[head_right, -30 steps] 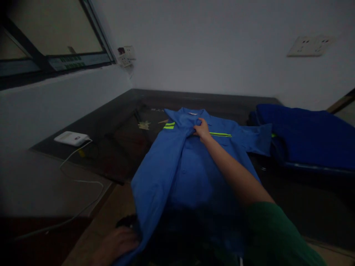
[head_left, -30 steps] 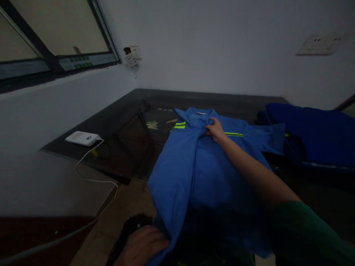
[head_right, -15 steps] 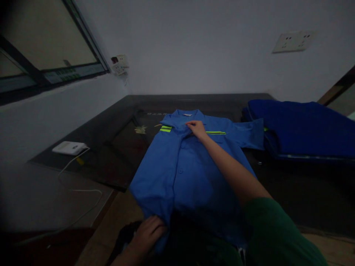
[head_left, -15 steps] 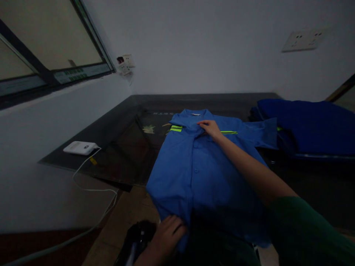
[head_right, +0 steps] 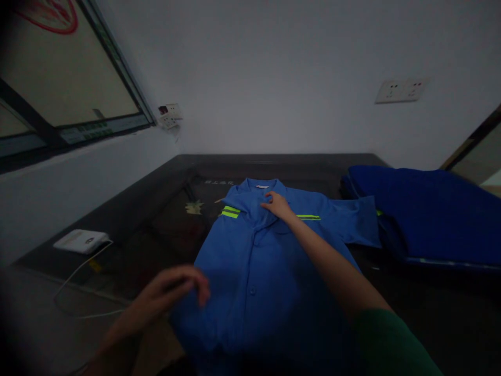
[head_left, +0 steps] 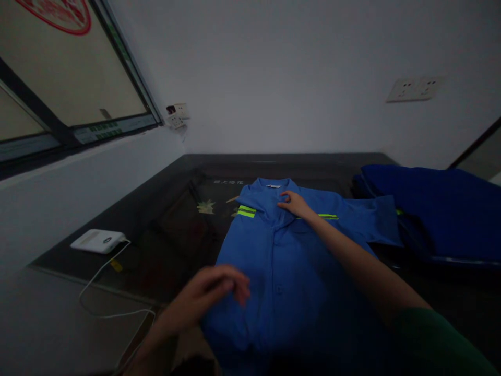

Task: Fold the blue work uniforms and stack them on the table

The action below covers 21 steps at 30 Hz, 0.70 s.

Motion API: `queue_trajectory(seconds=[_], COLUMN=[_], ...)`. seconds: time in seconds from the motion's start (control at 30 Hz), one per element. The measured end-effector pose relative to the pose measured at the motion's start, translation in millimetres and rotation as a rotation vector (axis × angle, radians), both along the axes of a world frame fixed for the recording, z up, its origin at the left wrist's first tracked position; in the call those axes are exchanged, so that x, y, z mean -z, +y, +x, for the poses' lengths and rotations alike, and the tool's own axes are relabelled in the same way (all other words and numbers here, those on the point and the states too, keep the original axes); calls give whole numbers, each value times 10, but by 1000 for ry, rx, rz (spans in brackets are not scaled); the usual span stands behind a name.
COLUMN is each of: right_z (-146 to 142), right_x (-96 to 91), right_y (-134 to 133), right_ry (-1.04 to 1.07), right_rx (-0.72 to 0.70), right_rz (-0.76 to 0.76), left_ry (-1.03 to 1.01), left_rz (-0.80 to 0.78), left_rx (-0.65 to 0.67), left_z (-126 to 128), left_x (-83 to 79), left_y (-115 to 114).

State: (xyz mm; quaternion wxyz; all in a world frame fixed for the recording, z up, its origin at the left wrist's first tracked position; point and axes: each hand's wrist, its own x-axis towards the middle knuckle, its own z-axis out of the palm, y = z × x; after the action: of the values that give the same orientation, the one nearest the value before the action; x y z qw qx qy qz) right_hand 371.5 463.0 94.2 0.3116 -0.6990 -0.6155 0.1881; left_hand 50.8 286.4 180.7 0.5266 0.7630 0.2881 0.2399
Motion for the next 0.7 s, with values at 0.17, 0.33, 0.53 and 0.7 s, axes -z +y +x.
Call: queue_trajectory(seconds=[0.17, 0.33, 0.53, 0.7], right_z=[-32, -23, -63, -63], right_x=[11, 9, 145, 176], right_y=[118, 73, -33, -40], right_ry=[111, 287, 491, 645], right_rx=[-87, -197, -196, -109], right_rz=[-25, -13, -31, 31], left_ry=[46, 369, 389, 129], left_rz=[554, 691, 580, 177], left_rx=[-442, -324, -88, -202], left_z=[514, 609, 514, 537], left_x=[184, 641, 947, 915], left_y=[1665, 2931, 3503, 3676])
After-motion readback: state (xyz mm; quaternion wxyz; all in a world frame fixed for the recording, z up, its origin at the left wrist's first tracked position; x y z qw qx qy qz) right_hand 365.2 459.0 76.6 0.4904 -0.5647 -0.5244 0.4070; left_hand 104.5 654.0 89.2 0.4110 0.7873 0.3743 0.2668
